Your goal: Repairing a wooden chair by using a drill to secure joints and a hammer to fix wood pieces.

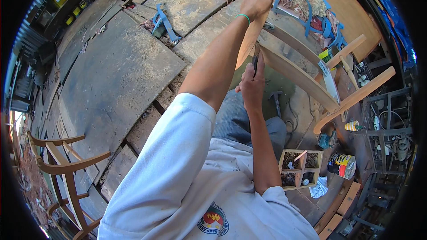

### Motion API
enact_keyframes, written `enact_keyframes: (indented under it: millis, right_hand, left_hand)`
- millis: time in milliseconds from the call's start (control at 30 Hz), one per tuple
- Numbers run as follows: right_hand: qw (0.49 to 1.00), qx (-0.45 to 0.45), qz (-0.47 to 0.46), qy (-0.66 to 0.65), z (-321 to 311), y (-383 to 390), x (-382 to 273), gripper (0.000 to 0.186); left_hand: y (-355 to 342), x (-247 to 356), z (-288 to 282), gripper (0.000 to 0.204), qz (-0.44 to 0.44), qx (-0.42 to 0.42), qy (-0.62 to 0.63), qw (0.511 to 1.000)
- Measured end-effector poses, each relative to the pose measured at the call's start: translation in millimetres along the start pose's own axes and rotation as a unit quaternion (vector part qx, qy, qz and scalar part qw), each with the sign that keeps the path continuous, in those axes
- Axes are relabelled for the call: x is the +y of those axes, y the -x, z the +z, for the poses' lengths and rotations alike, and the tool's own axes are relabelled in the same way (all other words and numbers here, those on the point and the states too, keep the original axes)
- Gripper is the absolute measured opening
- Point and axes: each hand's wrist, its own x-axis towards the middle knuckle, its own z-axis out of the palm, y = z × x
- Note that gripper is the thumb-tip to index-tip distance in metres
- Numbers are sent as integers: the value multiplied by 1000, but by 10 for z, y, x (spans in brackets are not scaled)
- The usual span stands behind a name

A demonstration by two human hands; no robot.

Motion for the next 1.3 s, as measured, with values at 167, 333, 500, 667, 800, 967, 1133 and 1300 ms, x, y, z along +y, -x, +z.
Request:
enact_keyframes:
  millis: [167,333,500,667,800,967,1133,1300]
  right_hand:
    - [999,25,1,-33,106,-42,24,53]
    - [997,35,19,-58,113,-50,90,53]
    - [990,16,29,-138,206,-71,149,54]
    - [993,35,71,-91,120,-95,38,56]
    - [991,0,109,-82,2,-97,-112,57]
    - [993,0,115,-39,3,135,47,56]
    - [999,-5,-33,40,101,70,-33,55]
    - [999,10,6,43,-46,-111,46,53]
  left_hand:
    - [67,116,-6,92,1,41,-65,997]
    - [81,136,-3,93,-1,38,-59,998]
    - [31,94,3,95,-21,53,-97,994]
    - [31,225,-32,75,-15,-2,-39,999]
    - [43,91,-20,73,4,9,3,1000]
    - [74,164,32,99,-27,33,-80,996]
    - [-206,-222,-73,91,-8,66,-27,997]
    - [104,219,-1,88,-14,5,-37,999]
